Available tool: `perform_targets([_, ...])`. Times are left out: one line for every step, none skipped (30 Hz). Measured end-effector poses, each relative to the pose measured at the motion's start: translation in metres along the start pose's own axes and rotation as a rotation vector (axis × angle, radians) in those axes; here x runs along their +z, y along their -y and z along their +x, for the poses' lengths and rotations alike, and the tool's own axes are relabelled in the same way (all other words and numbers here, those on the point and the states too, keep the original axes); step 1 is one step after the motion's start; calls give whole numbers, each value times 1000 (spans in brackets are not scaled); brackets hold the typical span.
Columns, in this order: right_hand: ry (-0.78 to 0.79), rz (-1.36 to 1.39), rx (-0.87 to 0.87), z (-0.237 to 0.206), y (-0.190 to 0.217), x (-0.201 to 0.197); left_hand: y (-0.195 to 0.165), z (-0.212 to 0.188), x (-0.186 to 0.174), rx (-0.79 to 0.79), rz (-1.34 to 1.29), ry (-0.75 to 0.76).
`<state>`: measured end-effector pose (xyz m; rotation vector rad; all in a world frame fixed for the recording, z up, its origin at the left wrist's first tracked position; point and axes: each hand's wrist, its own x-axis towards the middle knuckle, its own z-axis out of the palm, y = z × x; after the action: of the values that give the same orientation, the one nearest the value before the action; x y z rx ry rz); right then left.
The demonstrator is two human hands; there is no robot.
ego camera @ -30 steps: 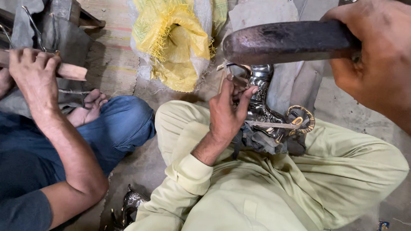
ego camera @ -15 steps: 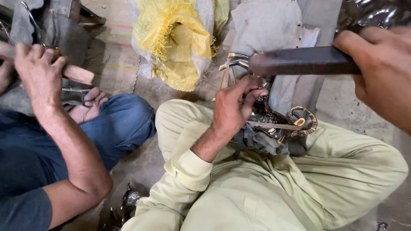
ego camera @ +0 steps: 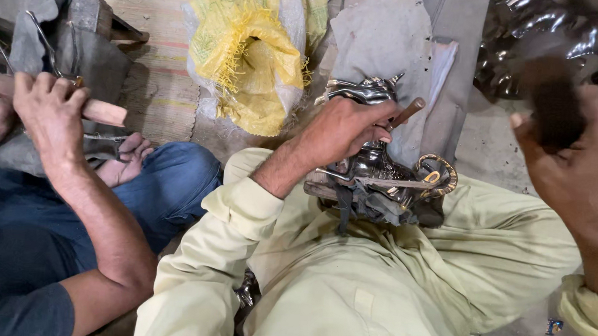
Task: The person hammers a metal animal figurine using a chisel and hammer. They repeatedly strike the figurine to shape or refine its surface while seated on the floor.
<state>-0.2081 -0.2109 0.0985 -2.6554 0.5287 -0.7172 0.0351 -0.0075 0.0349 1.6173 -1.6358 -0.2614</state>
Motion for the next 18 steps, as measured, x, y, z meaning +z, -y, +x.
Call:
perform_targets([0, 28, 24, -3, 2, -3, -1, 1, 0, 6, -4, 4])
perform_targets([16, -14, 1, -3, 4, -7, -1, 0, 0, 10, -9, 6])
perform_targets([31, -54, -22, -2, 6, -11, -1, -1, 1, -2, -19, -1])
perform_targets([57, -166, -94, 0, 8, -16, -2, -2, 3, -10, -26, -10])
perform_targets([74, -228, -142, 4, 11, -19, -3, -3, 4, -18, -34, -20])
perform_targets([88, -290, -192, 8, 14, -22, -2, -4, 6, -24, 0, -33])
perform_targets([97, -296, -222, 12, 17, -22, -3, -6, 8, -39, 36, -47])
perform_targets([110, -262, -187, 15, 21, -22, -3, -9, 10, -54, 70, -56])
perform_targets([121, -229, -152, 18, 26, -22, -3, -12, 12, -66, 58, -86])
perform_targets([132, -160, -57, 24, 29, -22, -4, -14, 15, -74, 47, -116])
perform_targets([150, -88, 35, 29, 32, -22, -5, -17, 18, -88, 34, -149])
perform_targets([179, -229, -60, 34, 36, -23, -7, -20, 21, -97, -3, -205])
perform_targets([202, -369, -154, 39, 40, -25, -7, -21, 24, -102, -37, -258])
perform_targets([221, -509, -245, 45, 45, -25, -8, -22, 26, -101, -69, -311])
perform_targets([229, -479, -208, 52, 49, -26, -9, -23, 29, -127, -48, -339])
perform_targets([235, -451, -173, 57, 54, -28, -11, -25, 33, -151, -28, -371])
perform_targets([244, -421, -143, 64, 58, -28, -12, -26, 36, -180, -7, -406])
perform_targets([316, -580, -186, 69, 64, -27, -14, -27, 39, -202, -18, -442])
